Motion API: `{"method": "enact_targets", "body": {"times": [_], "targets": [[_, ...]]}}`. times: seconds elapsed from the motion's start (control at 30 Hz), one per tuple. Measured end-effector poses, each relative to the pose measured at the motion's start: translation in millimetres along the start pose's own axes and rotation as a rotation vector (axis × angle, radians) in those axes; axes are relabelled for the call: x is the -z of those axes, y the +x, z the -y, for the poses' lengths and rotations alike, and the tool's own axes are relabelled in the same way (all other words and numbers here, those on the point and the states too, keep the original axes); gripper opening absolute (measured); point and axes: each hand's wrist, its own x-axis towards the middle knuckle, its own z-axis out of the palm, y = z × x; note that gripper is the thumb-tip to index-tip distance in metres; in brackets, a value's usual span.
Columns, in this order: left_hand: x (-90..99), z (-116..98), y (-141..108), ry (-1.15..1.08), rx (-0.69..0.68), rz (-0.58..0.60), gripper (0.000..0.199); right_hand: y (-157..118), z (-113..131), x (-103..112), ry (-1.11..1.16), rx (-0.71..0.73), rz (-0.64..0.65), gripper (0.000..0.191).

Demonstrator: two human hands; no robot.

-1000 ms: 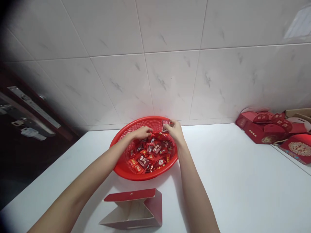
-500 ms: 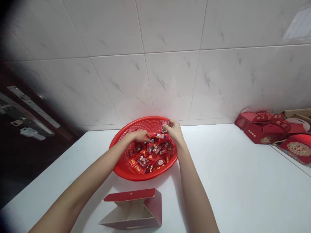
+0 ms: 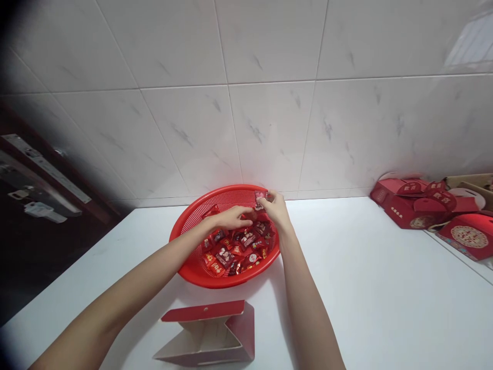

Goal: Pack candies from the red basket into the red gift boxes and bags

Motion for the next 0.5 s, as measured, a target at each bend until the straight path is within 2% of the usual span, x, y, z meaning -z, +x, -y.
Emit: {"method": "enact_targets", "body": {"times": [0.1, 0.27, 0.4, 0.5], "targets": [[-7.7, -2.2, 3.9, -0.003, -0.054, 0.055, 0.029, -0.9, 1.1, -0.4, -0.001, 0.007, -0.016, 0.024], [-25.2, -4.1, 12.0, 0.089, -0.164, 0.096, 0.048, -1.1, 0.7, -0.6, -0.022, 0.003, -0.022, 0.023], [-30.8, -5.3, 14.6, 0.214, -0.135, 0.11, 0.061, -0.3, -0.7, -0.5, -0.015, 0.01, -0.015, 0.025], [-25.0, -6.6, 13.4, 0.255, -0.075, 0.115, 0.059, 0.3, -1.3, -0.7, -0.012, 0.019, -0.018, 0.024]]}}
